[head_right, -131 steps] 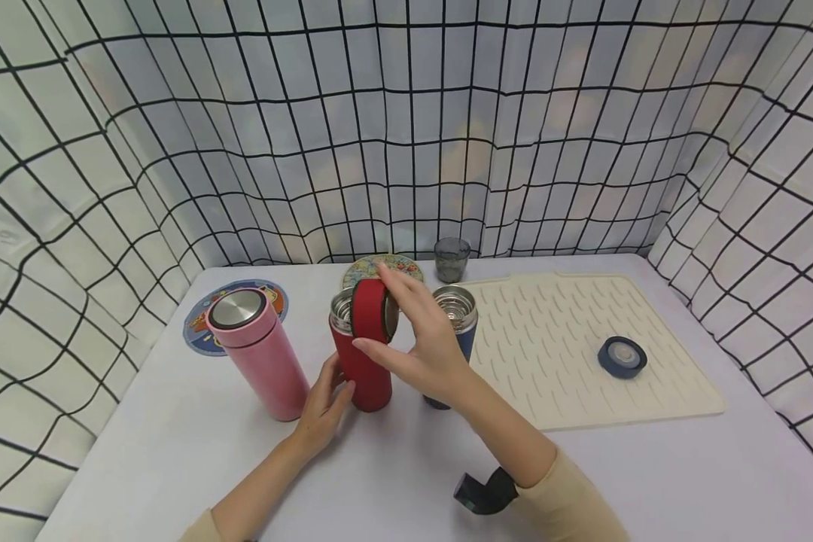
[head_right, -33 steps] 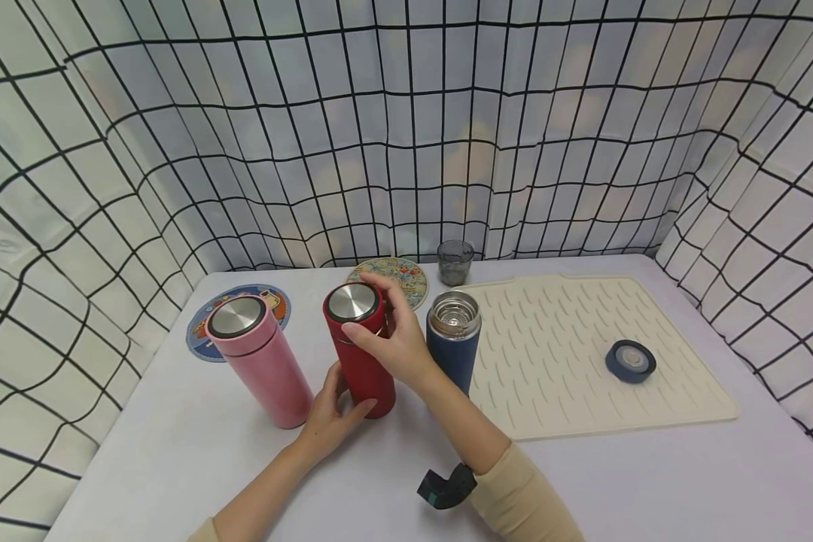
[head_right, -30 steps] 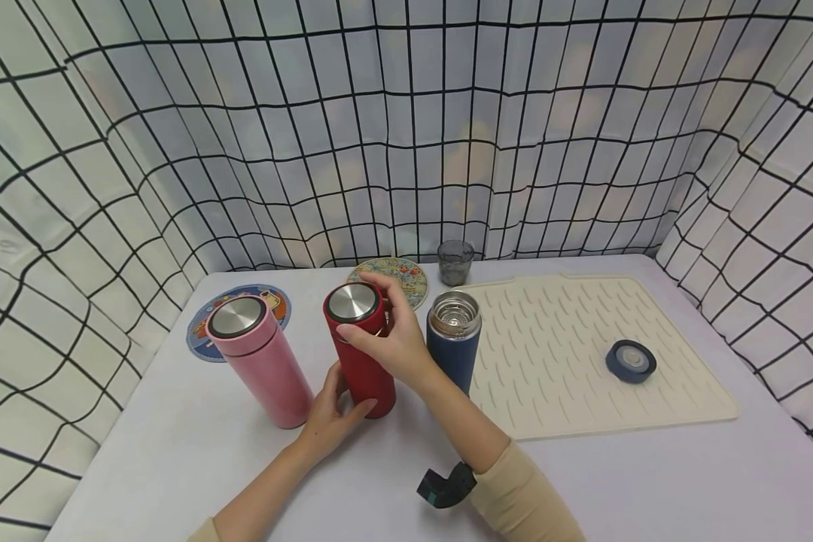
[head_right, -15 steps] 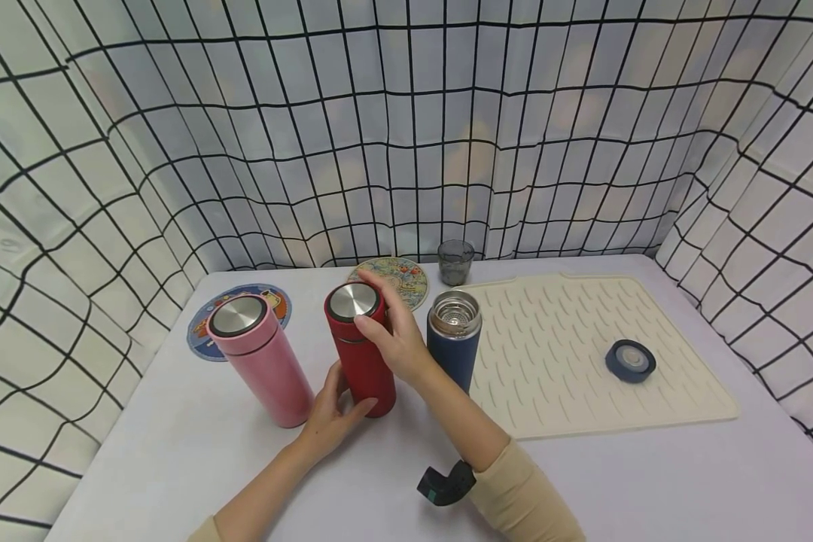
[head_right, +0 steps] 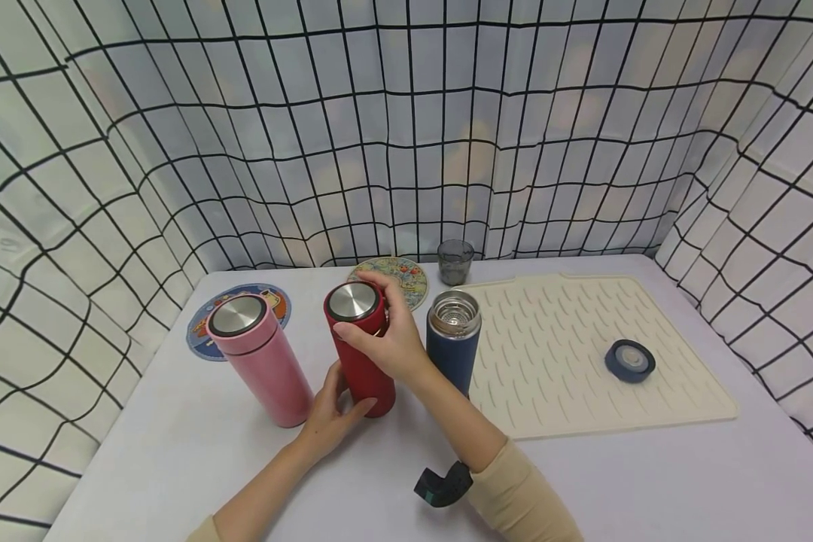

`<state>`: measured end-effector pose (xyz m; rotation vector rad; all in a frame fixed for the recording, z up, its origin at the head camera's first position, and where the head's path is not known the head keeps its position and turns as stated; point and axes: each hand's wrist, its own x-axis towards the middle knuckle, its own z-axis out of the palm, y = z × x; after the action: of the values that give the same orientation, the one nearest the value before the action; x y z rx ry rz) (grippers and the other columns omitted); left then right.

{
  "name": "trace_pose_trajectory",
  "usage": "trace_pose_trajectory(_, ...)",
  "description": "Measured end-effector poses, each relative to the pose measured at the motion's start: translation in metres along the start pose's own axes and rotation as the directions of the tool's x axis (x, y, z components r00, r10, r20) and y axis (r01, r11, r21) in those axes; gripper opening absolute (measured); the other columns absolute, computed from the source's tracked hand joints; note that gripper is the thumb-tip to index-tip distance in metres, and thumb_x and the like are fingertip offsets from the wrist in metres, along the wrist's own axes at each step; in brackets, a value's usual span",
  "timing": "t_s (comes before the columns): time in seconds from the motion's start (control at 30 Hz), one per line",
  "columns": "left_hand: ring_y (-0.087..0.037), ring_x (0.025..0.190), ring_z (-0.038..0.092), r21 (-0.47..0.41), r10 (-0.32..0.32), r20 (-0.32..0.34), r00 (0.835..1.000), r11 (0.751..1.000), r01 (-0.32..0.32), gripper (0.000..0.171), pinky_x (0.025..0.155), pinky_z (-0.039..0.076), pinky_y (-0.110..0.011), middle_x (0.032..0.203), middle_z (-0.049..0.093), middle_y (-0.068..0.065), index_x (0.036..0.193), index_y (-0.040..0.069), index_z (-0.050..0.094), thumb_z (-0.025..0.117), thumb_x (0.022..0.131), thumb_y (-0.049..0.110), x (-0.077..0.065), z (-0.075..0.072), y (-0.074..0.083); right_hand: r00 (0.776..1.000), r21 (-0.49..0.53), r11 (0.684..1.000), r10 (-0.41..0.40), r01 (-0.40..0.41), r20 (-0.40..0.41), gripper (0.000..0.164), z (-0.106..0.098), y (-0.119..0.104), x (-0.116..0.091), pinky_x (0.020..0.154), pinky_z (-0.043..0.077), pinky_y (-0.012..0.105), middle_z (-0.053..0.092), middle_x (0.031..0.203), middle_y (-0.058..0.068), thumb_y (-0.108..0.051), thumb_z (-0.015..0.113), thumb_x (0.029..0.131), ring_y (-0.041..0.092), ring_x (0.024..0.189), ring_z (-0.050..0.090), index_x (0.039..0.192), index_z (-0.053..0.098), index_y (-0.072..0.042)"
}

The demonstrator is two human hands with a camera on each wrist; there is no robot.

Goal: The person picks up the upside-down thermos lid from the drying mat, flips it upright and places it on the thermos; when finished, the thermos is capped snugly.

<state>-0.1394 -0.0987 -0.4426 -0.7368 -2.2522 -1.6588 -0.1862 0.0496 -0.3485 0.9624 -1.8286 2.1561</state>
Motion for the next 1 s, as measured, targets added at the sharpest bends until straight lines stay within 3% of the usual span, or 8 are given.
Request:
trace_pose_trajectory(0.1,-0.030,0.107,0.053,0.007,0.005,-0.001,1.000,1.000,-0.005,0.069,0.087,0.045,-0.047,0.121,0.052,-0.017,0.134,-0.002,0.030,0.069,0.078,0.000,0.0003,-0.0002,-0.0001,1.000,-0.028,1.000,0.000,0.000,0.013,0.069,-0.0005,-0.0006,0.0005,0.085,0.048,0.033,0.047,0.123,0.016,-0.035,0.064,0.083,0.023,0.106,0.051,0.136,0.032,-0.004)
trace_pose_trajectory(0.23,-0.032,0.106,0.053,0.016,0.015,-0.008,1.000,1.000,-0.014,0.069,0.086,0.045,-0.049,0.121,0.052,-0.018,0.134,-0.003,0.031,0.070,0.077,0.000,0.0004,0.0000,0.0000,0.998,-0.035,0.999,-0.008,0.010,0.059,0.057,-0.0035,-0.0018,0.0009,0.090,0.043,0.035,0.045,0.125,0.019,-0.024,0.045,0.089,0.023,0.110,0.047,0.139,0.029,-0.002)
trace_pose_trajectory(0.43,-0.033,0.107,0.053,0.019,0.003,-0.014,1.000,1.000,-0.003,0.069,0.087,0.045,-0.050,0.121,0.052,-0.018,0.134,-0.003,0.031,0.070,0.077,0.000,0.0004,0.0004,0.0009,0.995,-0.050,0.999,-0.014,0.019,0.095,0.052,-0.0073,-0.0005,0.0001,0.094,0.039,0.037,0.041,0.128,0.018,-0.023,0.032,0.092,0.022,0.115,0.042,0.140,0.027,-0.002)
trace_pose_trajectory(0.6,-0.032,0.108,0.053,0.015,-0.001,-0.008,1.000,1.000,0.001,0.069,0.088,0.045,-0.049,0.122,0.052,-0.018,0.134,-0.003,0.031,0.070,0.077,0.001,0.0005,0.0002,0.0005,0.997,-0.008,1.000,-0.016,0.017,0.078,0.058,-0.0069,0.0027,-0.0006,0.090,0.043,0.035,0.044,0.125,0.017,-0.036,0.044,0.093,0.023,0.111,0.047,0.138,0.029,-0.002)
trace_pose_trajectory(0.8,-0.032,0.108,0.052,0.005,-0.013,-0.005,1.000,1.000,0.013,0.069,0.088,0.045,-0.048,0.122,0.052,-0.017,0.134,-0.002,0.031,0.070,0.077,0.000,0.0003,0.0002,-0.0007,1.000,-0.037,0.999,-0.002,0.001,-0.014,0.079,-0.0012,0.0029,0.0012,0.085,0.048,0.034,0.047,0.121,0.014,-0.047,0.069,0.077,0.023,0.106,0.050,0.132,0.033,-0.004)
trace_pose_trajectory(0.9,-0.032,0.108,0.052,0.002,-0.010,-0.006,1.000,1.000,0.010,0.068,0.088,0.045,-0.048,0.121,0.052,-0.017,0.134,-0.002,0.031,0.070,0.077,0.000,0.0004,0.0004,-0.0008,1.000,-0.056,0.998,-0.003,0.002,-0.020,0.080,0.0002,0.0010,0.0027,0.086,0.047,0.035,0.046,0.123,0.013,-0.047,0.070,0.075,0.023,0.108,0.048,0.133,0.033,-0.005)
trace_pose_trajectory(1.0,-0.031,0.108,0.052,0.002,-0.007,-0.003,1.000,1.000,0.007,0.069,0.088,0.045,-0.048,0.121,0.052,-0.017,0.134,-0.001,0.031,0.070,0.077,0.000,0.0004,0.0006,-0.0002,1.000,-0.050,0.999,-0.013,0.013,0.014,0.072,-0.0010,-0.0012,0.0024,0.088,0.045,0.035,0.043,0.126,0.016,-0.042,0.062,0.083,0.023,0.110,0.046,0.136,0.030,-0.004)
